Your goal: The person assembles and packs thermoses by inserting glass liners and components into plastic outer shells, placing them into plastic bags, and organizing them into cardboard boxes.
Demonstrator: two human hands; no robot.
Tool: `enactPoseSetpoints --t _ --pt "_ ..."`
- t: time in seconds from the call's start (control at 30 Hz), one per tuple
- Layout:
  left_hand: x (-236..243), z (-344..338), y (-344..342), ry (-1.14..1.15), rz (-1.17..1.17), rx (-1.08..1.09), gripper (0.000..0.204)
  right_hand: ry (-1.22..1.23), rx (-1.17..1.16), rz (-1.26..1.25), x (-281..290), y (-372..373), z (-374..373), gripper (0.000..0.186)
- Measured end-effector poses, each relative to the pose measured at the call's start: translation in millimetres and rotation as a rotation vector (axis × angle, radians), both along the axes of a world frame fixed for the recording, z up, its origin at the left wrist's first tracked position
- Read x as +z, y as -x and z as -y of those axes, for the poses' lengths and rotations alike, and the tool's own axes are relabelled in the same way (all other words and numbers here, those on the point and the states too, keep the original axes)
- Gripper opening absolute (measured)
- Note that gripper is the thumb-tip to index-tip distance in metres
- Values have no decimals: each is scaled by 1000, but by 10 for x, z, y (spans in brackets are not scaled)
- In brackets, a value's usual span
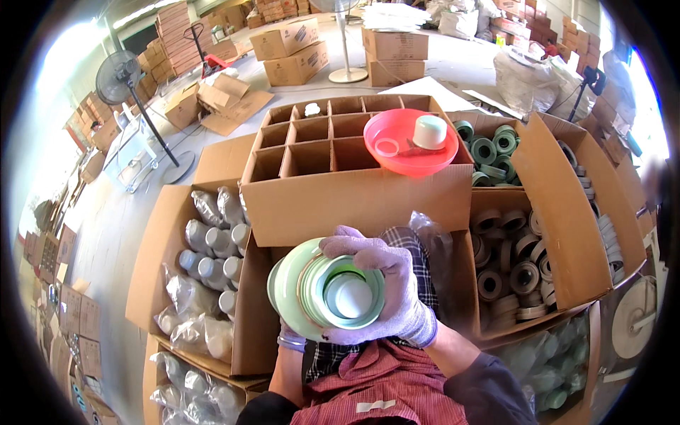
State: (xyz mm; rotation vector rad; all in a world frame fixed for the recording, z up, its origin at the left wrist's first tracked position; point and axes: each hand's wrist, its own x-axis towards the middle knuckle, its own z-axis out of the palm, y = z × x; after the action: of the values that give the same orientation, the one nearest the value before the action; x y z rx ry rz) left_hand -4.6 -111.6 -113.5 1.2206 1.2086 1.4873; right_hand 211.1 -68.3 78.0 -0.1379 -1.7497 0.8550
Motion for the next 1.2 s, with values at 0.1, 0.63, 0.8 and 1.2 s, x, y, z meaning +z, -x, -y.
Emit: enactPoseSetpoints --t 0.1,0.63,0.8,1.2 --pt "37 5 -5 7 -12 -31 62 42 -69 -97 -91 58 25 72" --pt "-68 176 -26 35 10 16 57 213 -252 65 -1 -67 36 100" --pt "-88 213 8 39 29 57 56 273 -411 128 21 -86 84 92" --pt "68 44 -33 19 17 42 53 26 -46 79 -46 11 -10 79"
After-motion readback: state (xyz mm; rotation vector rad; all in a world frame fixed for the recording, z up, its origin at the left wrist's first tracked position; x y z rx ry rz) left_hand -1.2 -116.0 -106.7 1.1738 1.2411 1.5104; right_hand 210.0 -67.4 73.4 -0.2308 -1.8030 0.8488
